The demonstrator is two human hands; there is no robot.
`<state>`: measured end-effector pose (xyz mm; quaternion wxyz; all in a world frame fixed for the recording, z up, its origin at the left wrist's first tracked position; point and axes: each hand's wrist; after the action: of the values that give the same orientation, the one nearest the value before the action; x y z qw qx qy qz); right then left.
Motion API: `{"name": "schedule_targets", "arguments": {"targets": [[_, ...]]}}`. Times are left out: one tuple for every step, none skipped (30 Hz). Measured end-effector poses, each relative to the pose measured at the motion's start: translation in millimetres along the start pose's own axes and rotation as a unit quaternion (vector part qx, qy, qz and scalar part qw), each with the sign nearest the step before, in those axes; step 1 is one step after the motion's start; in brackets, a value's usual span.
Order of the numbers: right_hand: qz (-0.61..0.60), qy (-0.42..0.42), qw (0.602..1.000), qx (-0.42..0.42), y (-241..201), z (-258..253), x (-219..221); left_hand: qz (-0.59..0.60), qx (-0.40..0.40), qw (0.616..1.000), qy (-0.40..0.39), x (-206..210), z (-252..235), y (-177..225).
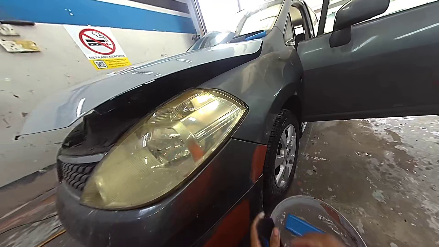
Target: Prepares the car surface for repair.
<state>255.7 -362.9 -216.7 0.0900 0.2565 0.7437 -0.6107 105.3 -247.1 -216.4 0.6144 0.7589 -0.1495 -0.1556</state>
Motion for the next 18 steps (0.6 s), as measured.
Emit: {"name": "schedule_targets", "arguments": {"targets": [[-0.003,0.024,0.999,0.035,5.2,-16.6,-18.2,-0.056,0.029,0.998,0.002,-12.1,-10.4,11.2],[0.014,0.041,0.996,0.075,13.4,-36.1,-35.7,-0.13,0.047,0.99,-0.003,-24.8,-19.8,25.7],[0.044,0.045,0.992,0.113,24.0,-57.4,-51.7,-0.218,0.064,0.974,-0.01,-36.1,-29.0,40.0],[0.082,0.035,0.985,0.148,36.5,-78.4,-65.3,-0.308,0.091,0.947,-0.012,-44.8,-38.1,51.1],[0.123,0.019,0.976,0.18,50.6,-97.3,-75.5,-0.393,0.124,0.911,-0.009,-51.5,-47.5,58.1],[0.165,0.004,0.964,0.208,66.0,-113.2,-81.3,-0.464,0.16,0.871,-0.003,-56.7,-57.1,62.0],[0.2,-0.013,0.951,0.237,80.5,-125.4,-83.2,-0.52,0.19,0.833,-0.002,-60.6,-66.0,64.7],[0.226,-0.025,0.938,0.261,94.1,-134.2,-81.6,-0.566,0.219,0.795,-0.002,-63.0,-73.9,66.9],[0.239,-0.034,0.929,0.28,107.9,-140.4,-77.6,-0.603,0.245,0.759,-0.006,-63.6,-80.8,69.2],[0.243,-0.044,0.922,0.297,121.6,-144.8,-72.3,-0.632,0.273,0.725,-0.012,-62.5,-87.2,70.4],[0.24,-0.056,0.916,0.316,133.5,-147.6,-66.8,-0.653,0.299,0.696,-0.017,-59.9,-93.1,68.9],[0.234,-0.067,0.91,0.336,141.1,-149.3,-63.3,-0.67,0.329,0.666,-0.013,-56.7,-99.1,64.1],[0.23,-0.064,0.906,0.349,144.0,-150.4,-62.5,-0.683,0.36,0.635,-0.002,-52.9,-105.8,57.4],[0.231,-0.052,0.906,0.35,141.5,-150.3,-63.7,-0.692,0.381,0.612,0.01,-48.7,-112.5,50.5],[0.235,-0.038,0.909,0.341,139.2,-148.4,-63.3,-0.7,0.392,0.597,0.019,-45.7,-116.7,43.6],[0.239,-0.036,0.911,0.334,139.4,-145.7,-60.9,-0.707,0.396,0.586,0.025,-44.4,-118.5,37.0],[0.237,-0.039,0.912,0.332,141.1,-145.2,-60.9,-0.714,0.394,0.578,0.029,-42.5,-120.9,31.9],[0.227,-0.048,0.912,0.337,142.8,-146.5,-62.6,-0.72,0.391,0.572,0.033,-40.8,-123.6,28.4]]}}
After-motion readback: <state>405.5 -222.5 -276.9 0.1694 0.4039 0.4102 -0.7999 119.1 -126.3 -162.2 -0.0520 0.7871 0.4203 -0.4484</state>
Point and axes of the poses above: each hand's wrist, its own z-axis away from the middle knuckle, its own x-axis out of the palm, y = z × x, and after that the axes turned 2 degrees about -z, right-handed
